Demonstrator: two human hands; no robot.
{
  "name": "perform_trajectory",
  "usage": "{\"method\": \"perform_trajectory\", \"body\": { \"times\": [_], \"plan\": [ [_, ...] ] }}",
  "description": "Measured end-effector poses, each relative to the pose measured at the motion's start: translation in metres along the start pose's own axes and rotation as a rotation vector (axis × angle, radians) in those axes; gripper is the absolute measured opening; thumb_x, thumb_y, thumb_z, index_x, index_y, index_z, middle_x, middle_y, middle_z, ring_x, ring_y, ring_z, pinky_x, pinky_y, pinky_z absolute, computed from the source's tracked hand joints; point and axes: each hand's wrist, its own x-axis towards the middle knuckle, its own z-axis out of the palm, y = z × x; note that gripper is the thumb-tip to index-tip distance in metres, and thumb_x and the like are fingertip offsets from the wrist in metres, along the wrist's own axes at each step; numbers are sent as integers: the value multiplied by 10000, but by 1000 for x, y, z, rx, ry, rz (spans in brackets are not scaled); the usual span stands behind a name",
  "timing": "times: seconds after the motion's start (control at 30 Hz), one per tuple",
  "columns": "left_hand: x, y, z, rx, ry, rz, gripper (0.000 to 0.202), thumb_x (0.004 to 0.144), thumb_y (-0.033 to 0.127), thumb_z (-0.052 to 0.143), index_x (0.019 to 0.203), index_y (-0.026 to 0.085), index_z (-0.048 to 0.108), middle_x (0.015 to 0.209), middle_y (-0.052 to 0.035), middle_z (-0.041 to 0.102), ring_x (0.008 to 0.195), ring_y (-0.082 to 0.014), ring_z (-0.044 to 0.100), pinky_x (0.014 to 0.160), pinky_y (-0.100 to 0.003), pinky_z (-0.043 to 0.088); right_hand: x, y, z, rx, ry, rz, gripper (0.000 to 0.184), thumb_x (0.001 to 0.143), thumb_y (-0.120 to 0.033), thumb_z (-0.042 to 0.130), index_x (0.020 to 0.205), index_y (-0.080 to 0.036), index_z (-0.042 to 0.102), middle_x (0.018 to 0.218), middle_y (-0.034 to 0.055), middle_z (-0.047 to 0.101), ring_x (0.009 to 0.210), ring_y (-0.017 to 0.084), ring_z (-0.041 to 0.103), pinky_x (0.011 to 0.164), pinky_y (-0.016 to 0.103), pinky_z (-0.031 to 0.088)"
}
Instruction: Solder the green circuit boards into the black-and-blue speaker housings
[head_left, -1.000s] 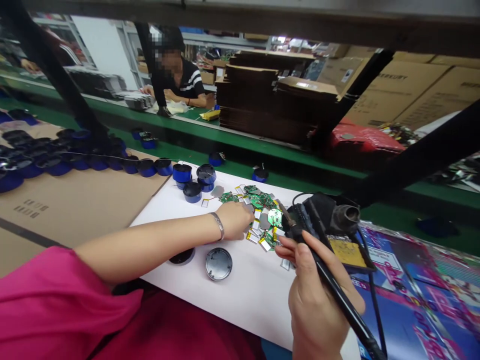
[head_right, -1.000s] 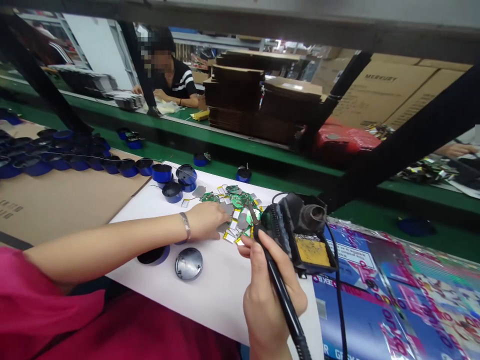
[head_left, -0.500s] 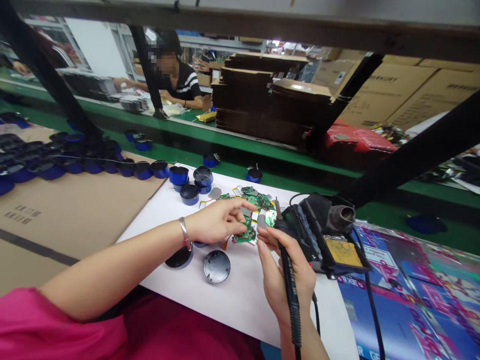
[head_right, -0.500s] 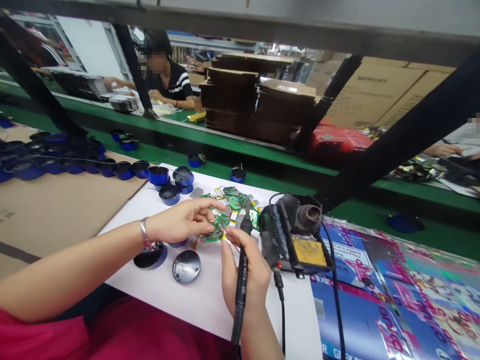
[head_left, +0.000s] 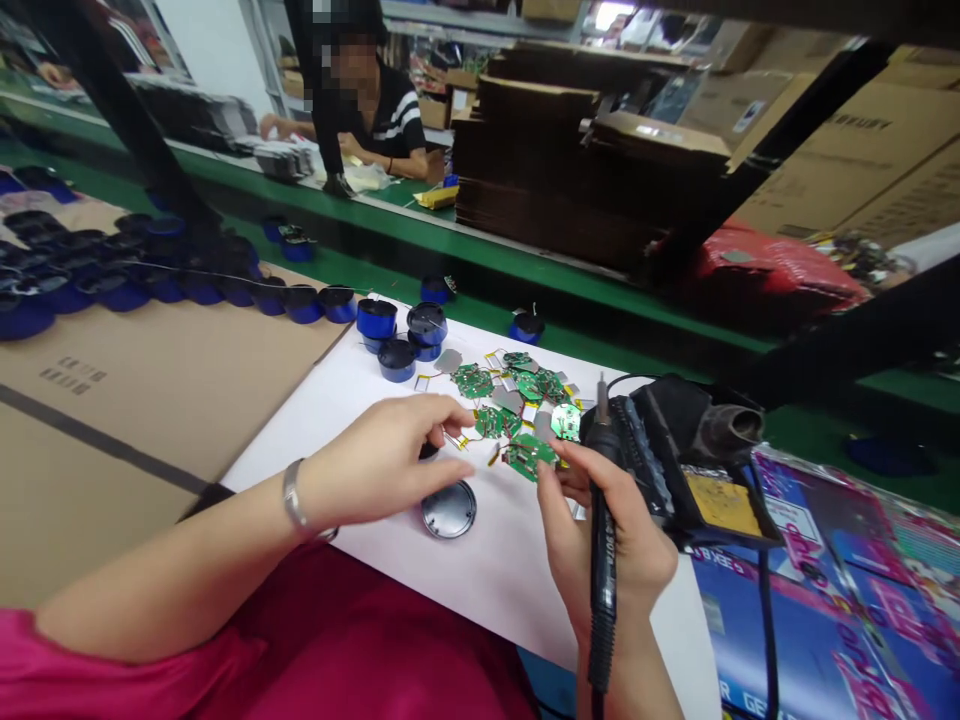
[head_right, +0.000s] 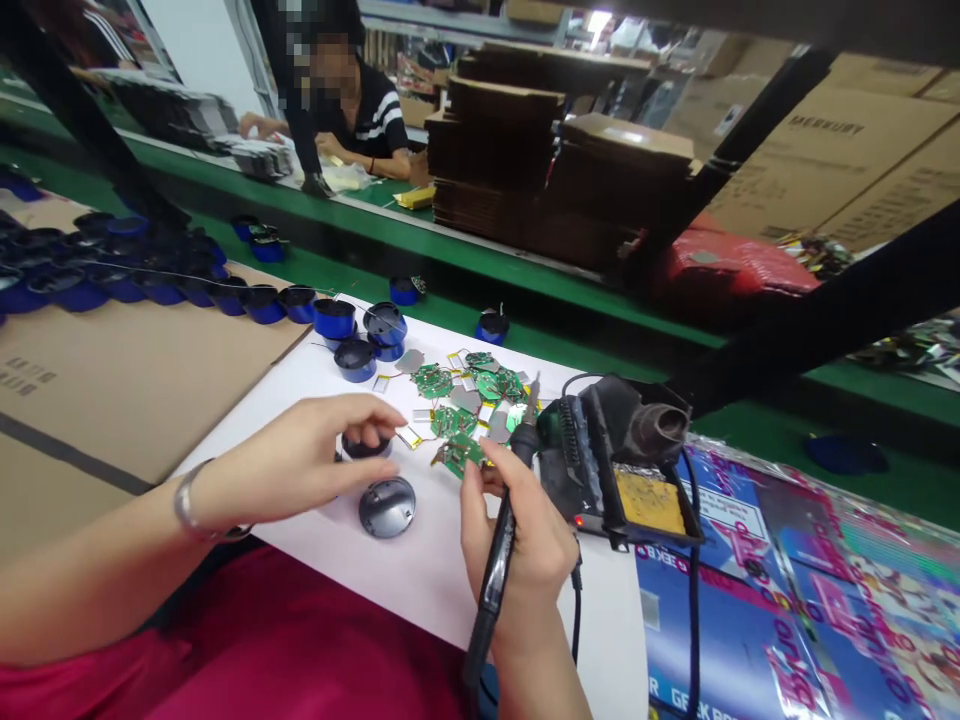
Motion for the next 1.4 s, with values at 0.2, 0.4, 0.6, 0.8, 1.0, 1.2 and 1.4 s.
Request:
{"method": "perform_trajectory", "body": {
  "times": [0.2, 0.4, 0.6, 0.8, 1.0, 1.2, 1.4],
  "plan": [
    [-34, -14, 23, 242, -187, 78, 631, 793, 168, 720, 1375, 179, 476, 1321, -108, 632, 1183, -292, 617, 974, -412, 508, -11, 2, 9, 29, 49, 43, 329, 830, -190, 760, 1138, -226, 647, 984, 20, 737, 666, 124, 707, 650, 226, 619],
    [-35, -13, 54, 190, 38, 60, 528, 741, 285, 826, 1187, 141, 586, 1116, -114, 671, 1023, -297, 645, 874, -434, 537, -25, -4, 15, -32, 21, -94, 368, 805, -142, 785, 1139, -196, 639, 917, 8, 741, 629, 113, 708, 630, 193, 608],
    [-37, -16, 49, -31, 89, 70, 98, 879, 147, 653, 795, 184, 689, 796, 2, 677, 740, -141, 634, 680, -257, 494, -43, -8, 16, -32, 5, -202, 391, 794, -101, 788, 1148, -148, 630, 970, 46, 748, 714, 133, 728, 710, 216, 618],
    [-34, -18, 44, -190, 71, 104, 177, 925, 157, 594, 935, 190, 768, 918, -19, 757, 853, -138, 690, 801, -242, 528, -60, -7, 11, -52, -112, -271, 350, 819, -93, 745, 1137, -141, 607, 943, 69, 736, 822, 181, 720, 762, 285, 598],
    [-29, -15, 48, -246, 62, 9, 174, 898, 198, 634, 965, 231, 792, 897, 2, 793, 766, -145, 719, 703, -228, 546, -57, -6, 7, -22, -200, -224, 390, 842, -104, 706, 1199, -187, 575, 962, 78, 724, 809, 203, 685, 709, 339, 577],
    [-27, -14, 51, -225, 41, 9, 165, 888, 206, 659, 944, 248, 808, 840, 15, 795, 720, -139, 723, 686, -219, 536, -40, -18, 0, 119, -199, -49, 320, 858, -123, 699, 1147, -223, 604, 1000, 39, 716, 865, 172, 686, 796, 322, 581],
    [-26, -13, 52, -205, 26, 25, 159, 886, 211, 662, 934, 235, 812, 837, 2, 794, 704, -139, 713, 659, -226, 521, -33, -22, -1, 256, -279, 117, 253, 879, -158, 667, 1108, -245, 605, 960, 8, 708, 821, 143, 692, 765, 284, 586]
  ]
}}
